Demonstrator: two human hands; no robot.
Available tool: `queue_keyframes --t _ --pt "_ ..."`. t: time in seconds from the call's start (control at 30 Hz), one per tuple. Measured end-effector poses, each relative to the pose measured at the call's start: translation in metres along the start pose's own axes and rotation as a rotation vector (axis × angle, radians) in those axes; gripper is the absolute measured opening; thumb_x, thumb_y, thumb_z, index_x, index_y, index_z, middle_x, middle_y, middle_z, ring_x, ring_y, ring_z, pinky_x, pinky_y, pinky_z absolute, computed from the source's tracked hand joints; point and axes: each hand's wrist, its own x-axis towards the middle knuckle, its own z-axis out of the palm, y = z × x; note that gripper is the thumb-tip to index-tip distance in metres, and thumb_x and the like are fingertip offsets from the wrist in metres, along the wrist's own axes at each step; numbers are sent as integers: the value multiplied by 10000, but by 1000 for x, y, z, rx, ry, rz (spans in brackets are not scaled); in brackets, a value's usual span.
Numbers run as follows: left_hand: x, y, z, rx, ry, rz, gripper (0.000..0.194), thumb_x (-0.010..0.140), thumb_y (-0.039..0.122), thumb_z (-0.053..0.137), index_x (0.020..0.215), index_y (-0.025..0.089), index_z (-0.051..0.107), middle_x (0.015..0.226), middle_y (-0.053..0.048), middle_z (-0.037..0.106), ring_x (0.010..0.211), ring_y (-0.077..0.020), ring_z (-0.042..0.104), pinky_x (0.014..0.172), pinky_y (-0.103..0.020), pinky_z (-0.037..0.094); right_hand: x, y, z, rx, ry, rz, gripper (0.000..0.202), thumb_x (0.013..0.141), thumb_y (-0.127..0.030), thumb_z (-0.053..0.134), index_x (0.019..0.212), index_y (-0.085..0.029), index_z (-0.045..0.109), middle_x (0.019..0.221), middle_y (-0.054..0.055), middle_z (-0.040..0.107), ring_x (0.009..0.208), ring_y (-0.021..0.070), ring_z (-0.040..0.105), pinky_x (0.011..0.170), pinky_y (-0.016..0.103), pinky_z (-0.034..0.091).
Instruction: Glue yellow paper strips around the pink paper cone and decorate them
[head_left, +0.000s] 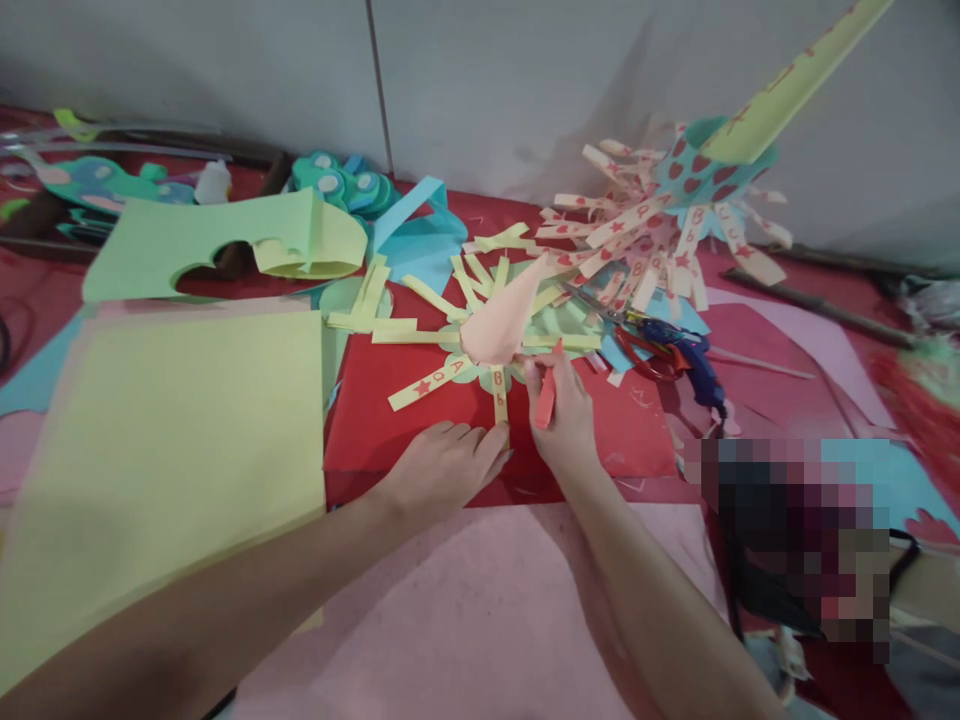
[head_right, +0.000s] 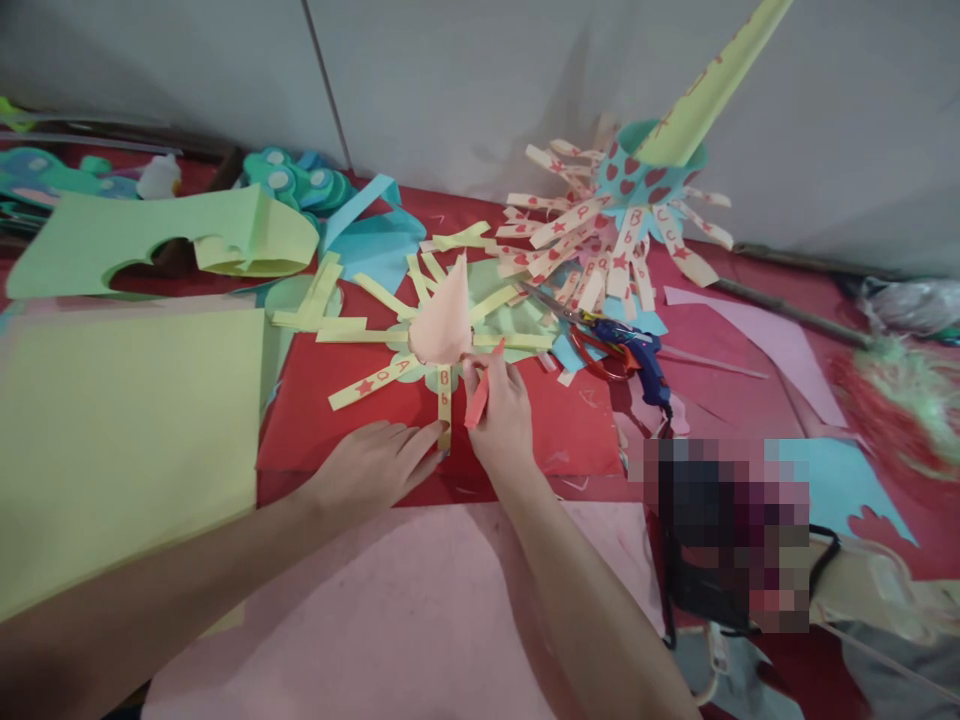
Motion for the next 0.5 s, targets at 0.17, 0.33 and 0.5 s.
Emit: queue_keyframes --t 0.17,0.33,0.5 --pt "-1 0 1 44 -35 -11 243 951 220 351 950 106 565 551 9 566 485 -136 547 473 -258 357 3 4 3 59 -74 -24 161 920 -343 401 970 -227 501 1072 97 653 991 224 589 785 363 454" --pt "-1 -1 0 84 -30 -29 268 954 214 334 944 107 579 531 8 561 473 -128 543 471 -247 362 3 3 3 78 -118 -37 146 919 -338 403 948 -235 502 1075 88 652 1009 222 585 823 389 448" --pt "-1 -1 1 93 -51 -49 275 947 215 351 1012 88 586 509 14 551 451 -123 529 467 -240 351 3 3 4 54 -112 -53 136 914 -331 414 925 -235 509 1075 93 653 1027 226 580 828 398 449"
